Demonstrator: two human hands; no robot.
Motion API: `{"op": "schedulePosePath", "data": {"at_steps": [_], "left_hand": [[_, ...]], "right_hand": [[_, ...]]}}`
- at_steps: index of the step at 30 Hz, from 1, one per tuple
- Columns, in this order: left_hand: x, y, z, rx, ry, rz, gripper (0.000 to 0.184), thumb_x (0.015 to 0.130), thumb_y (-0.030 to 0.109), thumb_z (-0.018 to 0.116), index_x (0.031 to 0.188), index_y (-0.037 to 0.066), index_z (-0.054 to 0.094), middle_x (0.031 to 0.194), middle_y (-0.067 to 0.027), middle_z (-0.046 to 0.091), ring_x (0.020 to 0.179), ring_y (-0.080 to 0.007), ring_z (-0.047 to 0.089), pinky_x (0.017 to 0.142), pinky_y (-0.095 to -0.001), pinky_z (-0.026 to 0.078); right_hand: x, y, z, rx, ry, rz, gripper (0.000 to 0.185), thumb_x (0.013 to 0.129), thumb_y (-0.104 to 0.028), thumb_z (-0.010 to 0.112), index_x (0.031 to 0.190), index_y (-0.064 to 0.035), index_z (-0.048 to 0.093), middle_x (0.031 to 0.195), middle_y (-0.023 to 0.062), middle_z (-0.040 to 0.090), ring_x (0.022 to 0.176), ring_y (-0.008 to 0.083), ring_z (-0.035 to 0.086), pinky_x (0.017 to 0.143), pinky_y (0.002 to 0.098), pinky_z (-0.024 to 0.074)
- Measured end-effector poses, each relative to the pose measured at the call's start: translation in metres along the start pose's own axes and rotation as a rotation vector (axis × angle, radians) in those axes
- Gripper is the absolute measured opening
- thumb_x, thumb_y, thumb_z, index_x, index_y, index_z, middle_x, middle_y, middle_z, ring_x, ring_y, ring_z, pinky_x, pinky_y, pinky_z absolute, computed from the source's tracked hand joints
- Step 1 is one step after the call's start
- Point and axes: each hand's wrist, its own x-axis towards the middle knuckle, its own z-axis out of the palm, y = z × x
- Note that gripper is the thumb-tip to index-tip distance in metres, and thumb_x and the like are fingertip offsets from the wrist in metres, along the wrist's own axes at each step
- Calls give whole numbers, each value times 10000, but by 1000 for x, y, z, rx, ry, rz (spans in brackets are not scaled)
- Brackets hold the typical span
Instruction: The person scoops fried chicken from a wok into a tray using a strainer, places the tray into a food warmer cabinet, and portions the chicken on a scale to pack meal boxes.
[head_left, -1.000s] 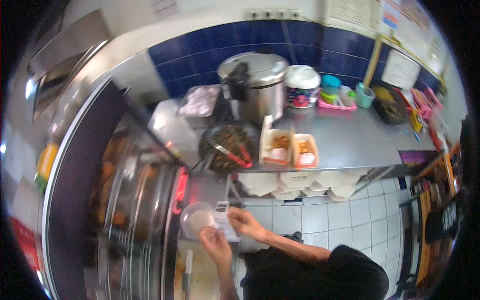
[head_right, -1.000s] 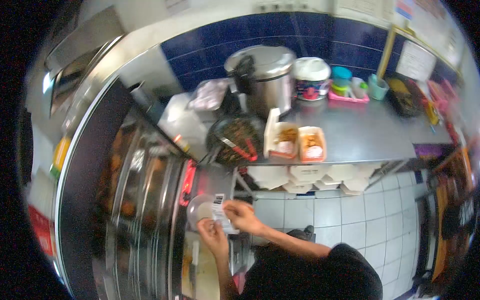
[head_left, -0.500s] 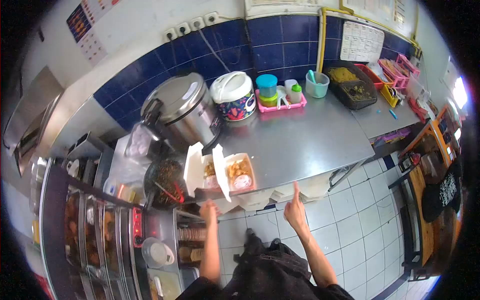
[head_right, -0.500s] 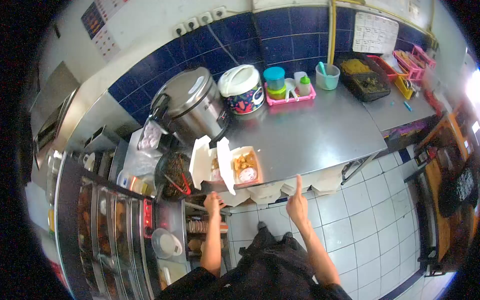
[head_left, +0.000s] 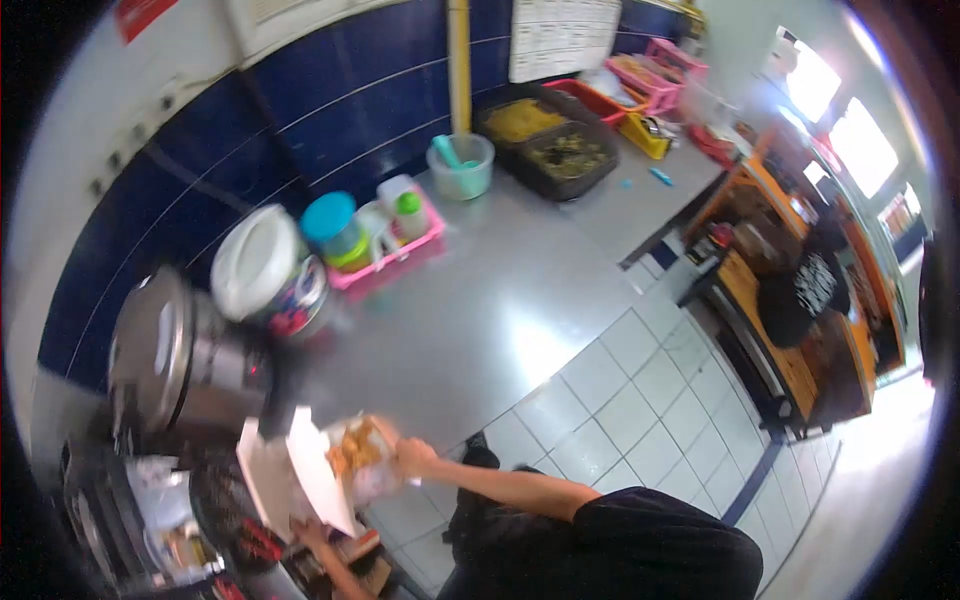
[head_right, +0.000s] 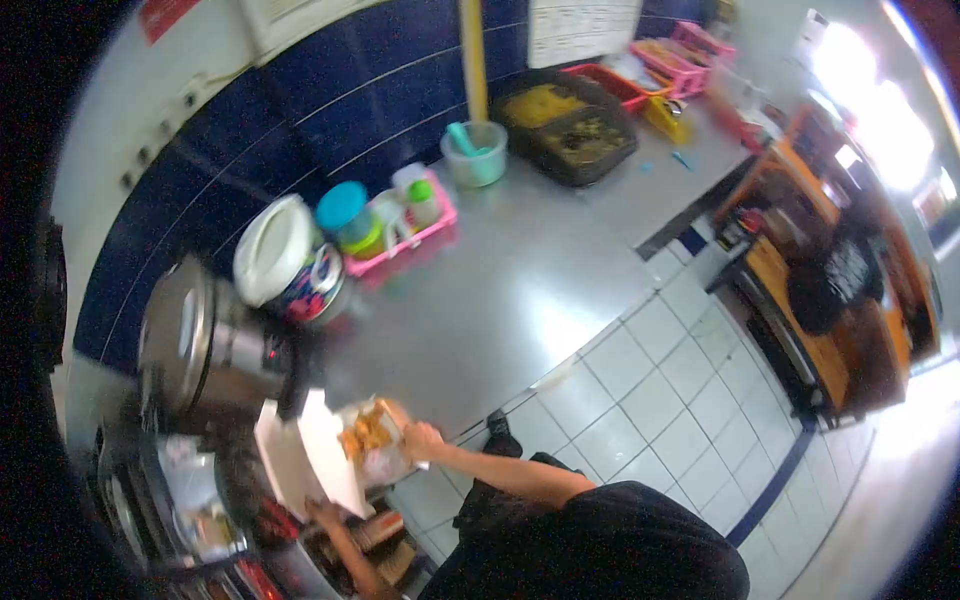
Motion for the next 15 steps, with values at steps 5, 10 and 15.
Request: {"op": "schedulePosePath", "data": {"at_steps": [5, 10, 15], "left_hand": [[-73, 163, 13, -49, 73, -232, 596, 887, 149, 568, 1399, -48, 335, 1408, -242, 379, 1208, -333, 452, 1042, -468, 342], [-94, 215, 99, 452, -143, -302, 566, 864, 88, 555, 1369, -73, 359, 1369, -265, 412, 1216, -370, 440, 1009, -422, 362], [-91, 327, 260, 226, -238, -196, 573, 845, 104, 570, 1353, -75, 375, 1338, -276, 429, 1256, -391, 409, 1069, -398, 306]], "right_hand": [[-37, 115, -79, 190, 27, 75, 304, 802, -265, 560, 769, 21, 661, 725, 240, 641, 725, 378, 663, 664, 461, 536], [-78, 203, -197, 321, 418, 268, 355, 829, -252, 551, 721, 77, 630, 657, 284, 592, 652, 421, 637, 655, 472, 525], [-61, 299, -300, 422, 616, 389, 365, 820, -252, 527, 723, 87, 621, 594, 245, 584, 569, 310, 643, 577, 424, 493]]}}
